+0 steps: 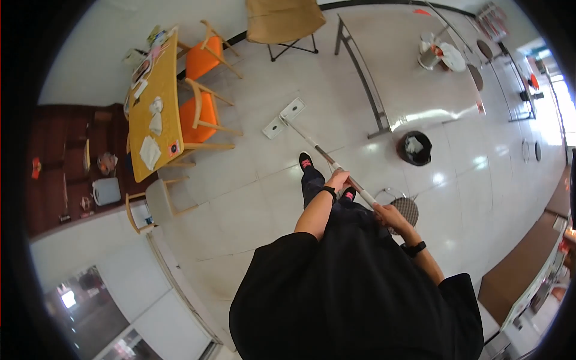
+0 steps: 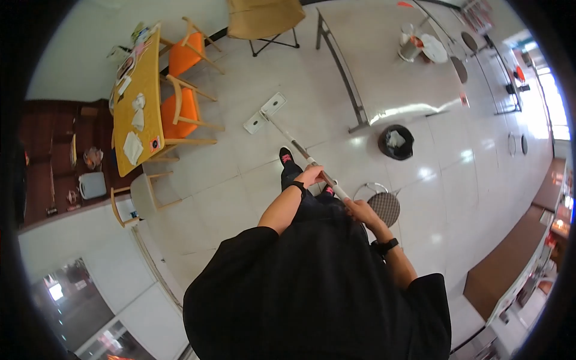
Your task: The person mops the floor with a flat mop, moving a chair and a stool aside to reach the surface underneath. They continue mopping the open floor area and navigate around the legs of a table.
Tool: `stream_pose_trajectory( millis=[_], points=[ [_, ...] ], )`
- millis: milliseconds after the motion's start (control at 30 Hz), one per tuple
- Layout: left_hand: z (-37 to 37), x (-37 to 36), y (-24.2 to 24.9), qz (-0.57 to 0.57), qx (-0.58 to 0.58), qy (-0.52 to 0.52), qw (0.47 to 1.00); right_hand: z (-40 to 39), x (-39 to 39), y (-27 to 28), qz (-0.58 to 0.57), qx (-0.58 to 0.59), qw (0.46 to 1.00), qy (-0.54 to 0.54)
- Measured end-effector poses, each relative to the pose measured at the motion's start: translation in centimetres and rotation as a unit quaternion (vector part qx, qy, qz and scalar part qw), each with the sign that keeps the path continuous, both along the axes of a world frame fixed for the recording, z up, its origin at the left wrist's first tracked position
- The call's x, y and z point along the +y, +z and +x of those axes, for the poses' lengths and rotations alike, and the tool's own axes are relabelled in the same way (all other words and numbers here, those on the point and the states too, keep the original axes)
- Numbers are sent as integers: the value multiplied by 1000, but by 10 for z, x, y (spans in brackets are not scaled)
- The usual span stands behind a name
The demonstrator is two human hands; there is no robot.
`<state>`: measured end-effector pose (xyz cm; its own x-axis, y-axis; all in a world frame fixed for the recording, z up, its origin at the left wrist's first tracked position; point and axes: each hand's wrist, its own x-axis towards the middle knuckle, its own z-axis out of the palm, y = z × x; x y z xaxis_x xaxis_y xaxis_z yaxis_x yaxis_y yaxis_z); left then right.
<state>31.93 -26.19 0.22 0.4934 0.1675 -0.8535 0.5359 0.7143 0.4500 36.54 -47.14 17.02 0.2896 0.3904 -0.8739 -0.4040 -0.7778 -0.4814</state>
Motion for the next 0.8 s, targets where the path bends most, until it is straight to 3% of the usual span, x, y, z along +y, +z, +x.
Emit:
stream_pose_trajectory(
  millis=[67, 167, 233, 333, 467, 667, 800],
  points=[
    [2, -36, -13, -62, -28, -108, 992, 4, -36, 27, 10, 34, 999, -1],
    [-8, -87, 13, -118, -78, -87, 986, 2, -76, 62, -36, 35, 999, -12],
    [-12, -117, 34, -138, -77, -106, 982, 4, -97, 89, -115, -11, 990, 78],
    [-18, -134, 42, -168, -77, -155, 970, -9, -108, 133, -108, -89, 988, 68],
    [-24, -141, 42, -130, -66, -194, 970, -37, -128, 98, -115, -256, 957, 70],
    [-22, -118, 4, -163, -40, -194, 967, -40, -100, 83, -81, -324, 936, 114],
    [-8, -111, 6, -107, -23, -212, 971, -26, -96, 72, -70, -326, 936, 111]
  ],
)
